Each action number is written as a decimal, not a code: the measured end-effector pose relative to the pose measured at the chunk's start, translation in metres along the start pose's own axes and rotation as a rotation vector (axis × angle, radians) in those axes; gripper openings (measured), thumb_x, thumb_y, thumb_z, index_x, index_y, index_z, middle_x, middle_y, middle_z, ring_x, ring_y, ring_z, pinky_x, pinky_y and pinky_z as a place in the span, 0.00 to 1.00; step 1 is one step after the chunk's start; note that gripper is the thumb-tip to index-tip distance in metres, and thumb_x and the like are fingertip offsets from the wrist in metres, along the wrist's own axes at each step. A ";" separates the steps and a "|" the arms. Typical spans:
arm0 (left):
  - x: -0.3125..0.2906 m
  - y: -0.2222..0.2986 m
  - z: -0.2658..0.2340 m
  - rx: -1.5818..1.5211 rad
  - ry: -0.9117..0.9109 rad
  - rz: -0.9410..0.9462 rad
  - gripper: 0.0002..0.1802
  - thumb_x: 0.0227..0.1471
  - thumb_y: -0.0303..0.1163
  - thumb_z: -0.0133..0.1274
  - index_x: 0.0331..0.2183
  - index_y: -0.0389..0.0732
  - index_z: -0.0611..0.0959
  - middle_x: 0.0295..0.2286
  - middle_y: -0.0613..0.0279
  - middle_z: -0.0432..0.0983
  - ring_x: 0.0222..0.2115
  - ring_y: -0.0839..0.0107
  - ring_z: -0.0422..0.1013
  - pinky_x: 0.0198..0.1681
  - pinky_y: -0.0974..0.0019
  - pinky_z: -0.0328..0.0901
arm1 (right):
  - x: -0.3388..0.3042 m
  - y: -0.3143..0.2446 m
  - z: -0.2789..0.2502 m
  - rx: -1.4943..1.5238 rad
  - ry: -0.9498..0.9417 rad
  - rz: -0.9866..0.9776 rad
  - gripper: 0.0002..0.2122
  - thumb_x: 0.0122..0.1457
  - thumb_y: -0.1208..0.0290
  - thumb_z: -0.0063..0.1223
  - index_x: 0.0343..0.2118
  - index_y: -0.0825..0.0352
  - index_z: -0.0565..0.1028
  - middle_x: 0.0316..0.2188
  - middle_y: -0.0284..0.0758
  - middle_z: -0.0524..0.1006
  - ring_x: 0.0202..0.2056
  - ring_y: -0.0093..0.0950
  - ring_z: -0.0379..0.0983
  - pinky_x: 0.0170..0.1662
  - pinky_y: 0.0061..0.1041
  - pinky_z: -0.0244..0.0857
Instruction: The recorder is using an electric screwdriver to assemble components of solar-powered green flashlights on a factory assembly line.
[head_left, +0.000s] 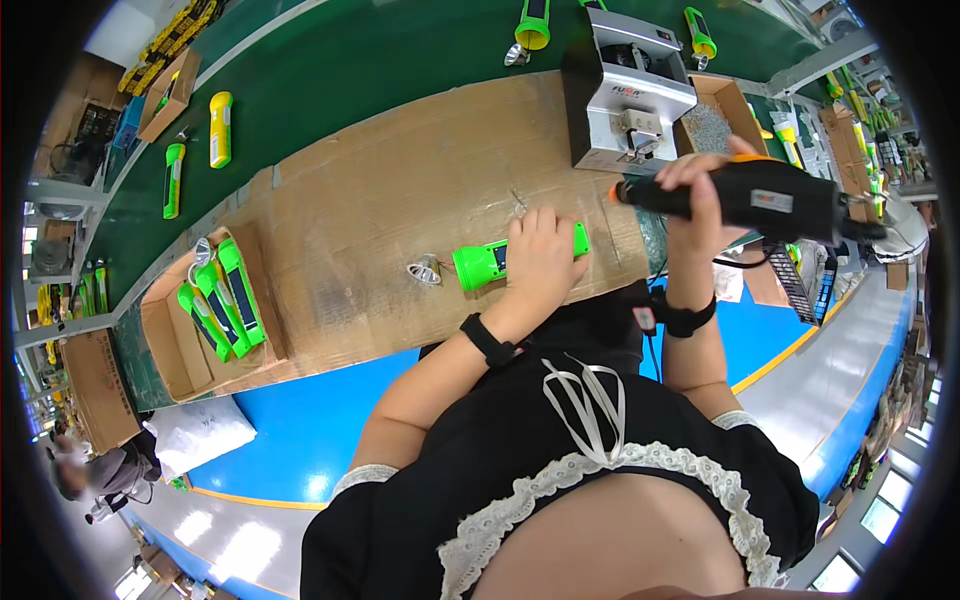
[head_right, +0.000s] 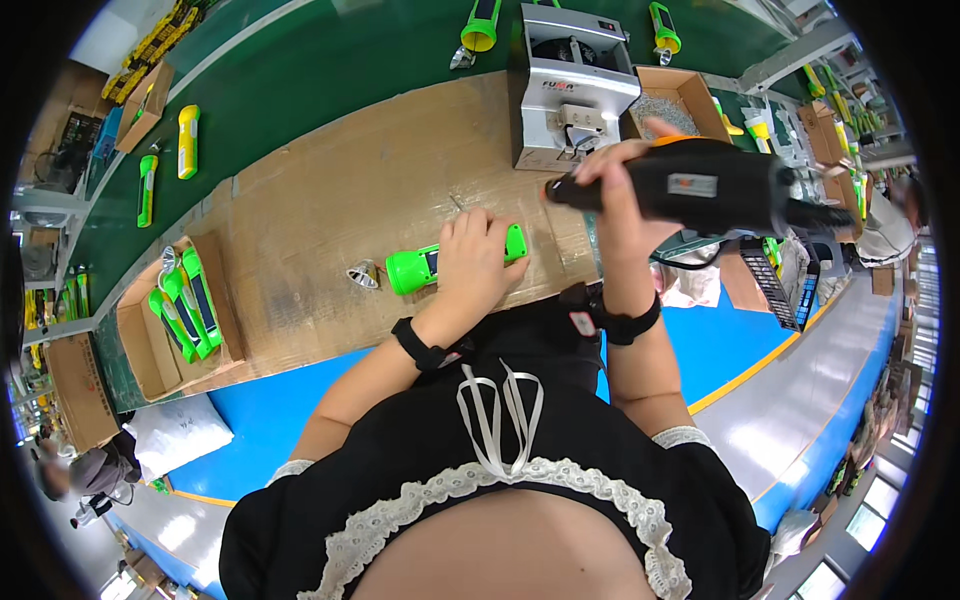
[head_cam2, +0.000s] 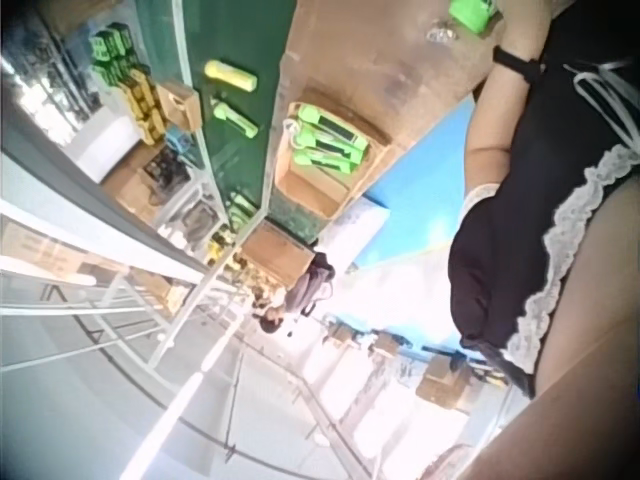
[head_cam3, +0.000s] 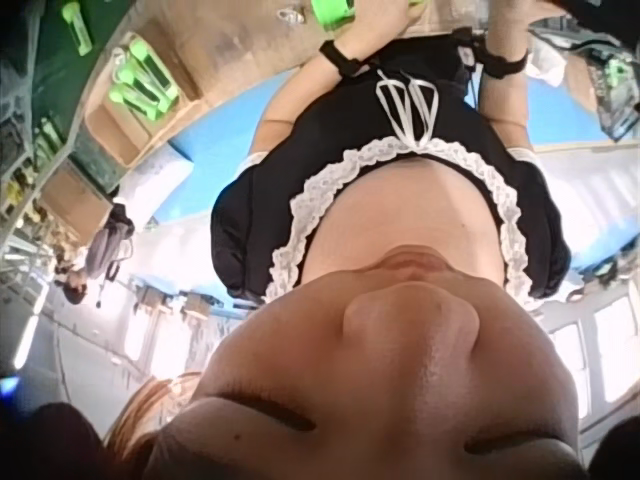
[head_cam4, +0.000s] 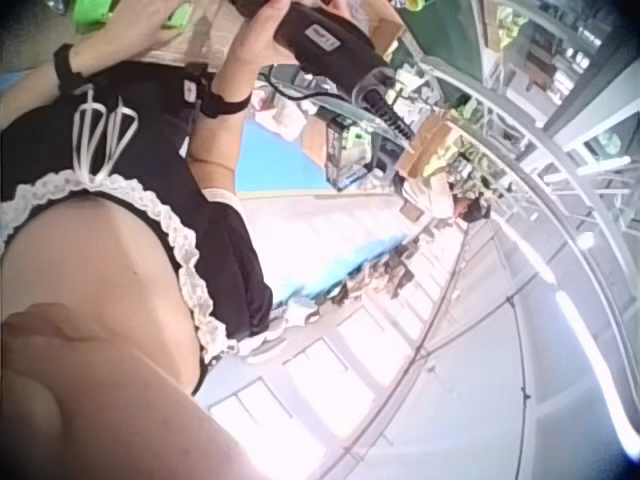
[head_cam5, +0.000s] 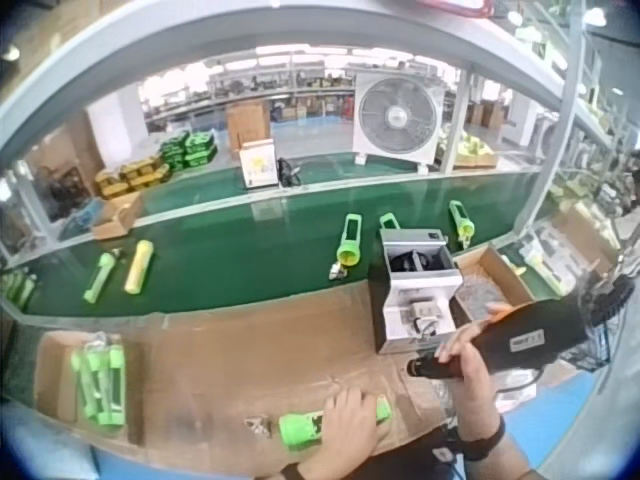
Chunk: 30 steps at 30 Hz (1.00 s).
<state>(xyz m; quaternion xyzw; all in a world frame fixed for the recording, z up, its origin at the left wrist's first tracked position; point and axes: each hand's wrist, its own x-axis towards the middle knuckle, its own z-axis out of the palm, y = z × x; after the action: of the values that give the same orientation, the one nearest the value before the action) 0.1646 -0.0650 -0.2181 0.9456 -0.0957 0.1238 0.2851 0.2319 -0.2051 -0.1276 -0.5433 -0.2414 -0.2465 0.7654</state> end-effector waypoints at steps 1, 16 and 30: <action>0.001 -0.003 0.001 -0.045 0.014 0.029 0.25 0.30 0.36 0.63 0.36 0.41 0.78 0.33 0.57 0.67 0.38 0.60 0.64 0.42 0.59 0.57 | 0.012 0.000 -0.002 -0.040 0.044 -0.065 0.24 0.52 0.81 0.50 0.52 0.72 0.56 0.22 0.37 0.68 0.24 0.29 0.68 0.31 0.33 0.67; -0.043 -0.057 -0.074 -0.018 -0.103 -0.048 0.25 0.36 0.37 0.62 0.39 0.40 0.75 0.35 0.54 0.70 0.39 0.55 0.65 0.44 0.58 0.58 | 0.068 0.011 -0.006 -0.283 0.008 0.051 0.16 0.48 0.83 0.50 0.42 0.77 0.66 0.19 0.35 0.73 0.21 0.23 0.70 0.29 0.22 0.67; -0.044 -0.059 -0.062 0.002 0.070 0.019 0.26 0.32 0.31 0.63 0.37 0.36 0.72 0.35 0.52 0.66 0.39 0.54 0.63 0.45 0.56 0.55 | -0.063 -0.030 0.072 0.118 -0.299 0.181 0.23 0.52 0.73 0.49 0.50 0.66 0.56 0.23 0.35 0.66 0.24 0.28 0.67 0.33 0.31 0.66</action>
<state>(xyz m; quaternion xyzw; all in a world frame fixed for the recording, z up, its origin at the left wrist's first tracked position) 0.1267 0.0229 -0.2110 0.9401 -0.0944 0.1594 0.2861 0.1579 -0.1378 -0.1255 -0.5477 -0.3167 -0.0786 0.7704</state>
